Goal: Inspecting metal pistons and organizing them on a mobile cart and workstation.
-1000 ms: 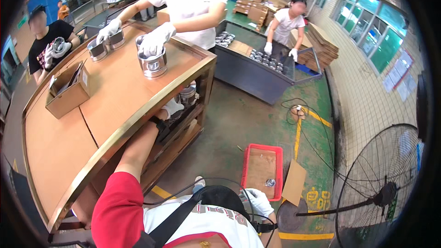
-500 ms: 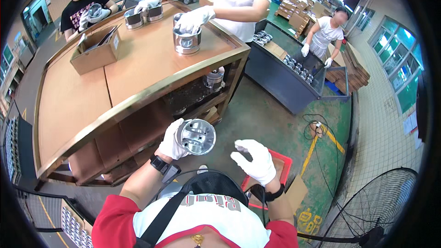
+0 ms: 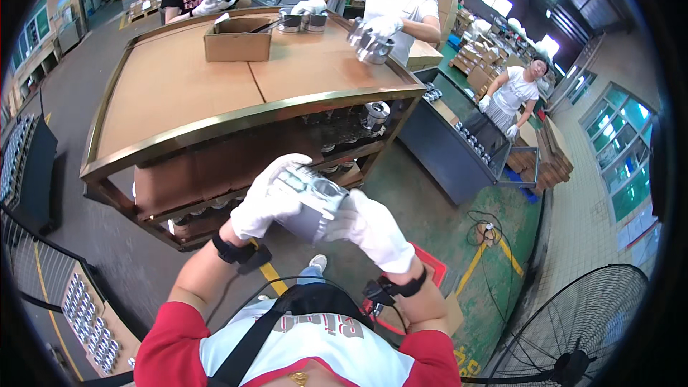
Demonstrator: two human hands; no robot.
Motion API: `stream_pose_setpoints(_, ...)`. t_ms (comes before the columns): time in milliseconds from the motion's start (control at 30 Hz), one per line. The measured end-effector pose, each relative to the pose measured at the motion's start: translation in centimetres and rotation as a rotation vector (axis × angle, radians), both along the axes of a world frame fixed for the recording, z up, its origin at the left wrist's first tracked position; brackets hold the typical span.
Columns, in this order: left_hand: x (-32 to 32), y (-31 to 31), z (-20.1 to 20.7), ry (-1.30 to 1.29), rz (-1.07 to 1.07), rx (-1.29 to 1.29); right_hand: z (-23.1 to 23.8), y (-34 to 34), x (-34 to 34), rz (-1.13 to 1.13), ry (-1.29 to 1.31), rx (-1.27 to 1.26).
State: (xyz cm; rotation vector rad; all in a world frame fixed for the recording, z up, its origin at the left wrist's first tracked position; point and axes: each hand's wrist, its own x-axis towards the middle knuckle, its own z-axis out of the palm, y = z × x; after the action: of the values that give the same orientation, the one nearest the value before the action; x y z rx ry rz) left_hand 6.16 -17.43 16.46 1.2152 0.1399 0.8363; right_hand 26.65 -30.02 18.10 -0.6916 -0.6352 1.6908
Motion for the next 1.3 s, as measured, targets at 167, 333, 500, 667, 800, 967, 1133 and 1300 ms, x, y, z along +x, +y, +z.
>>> stream_pose_setpoints(167,-3.1,-3.9,8.2,0.392,0.642,1.463,2.2,3.1,-5.8,-0.064,0.263,-0.025)
stream_pose_setpoints(333,-5.3,-4.3,5.3,0.295,0.43,0.579,0.0,3.3,-4.8,-0.363,0.216,0.128)
stream_pose_setpoints(500,-6.3,-4.4,0.8,0.346,0.136,0.06,1.0,2.1,-2.6,-0.425,0.26,0.01)
stream_pose_setpoints(667,-2.7,-4.7,-1.0,0.398,0.033,0.086,1.7,2.2,0.6,-0.446,0.253,-0.105)
stream_pose_setpoints(800,1.3,-6.0,2.2,0.567,0.418,0.393,0.8,3.2,3.5,-0.377,0.178,-0.063)
stream_pose_setpoints(967,7.6,-4.5,9.0,0.824,0.609,1.003,-0.6,5.2,5.0,-0.299,0.082,-0.015)
stream_pose_setpoints(1133,7.7,2.6,4.1,0.646,0.542,0.581,0.5,6.1,5.0,-0.249,0.082,-0.157)
stream_pose_setpoints(1300,4.5,3.5,0.0,0.305,-0.117,-0.34,1.6,8.3,5.2,-0.23,0.17,-0.076)
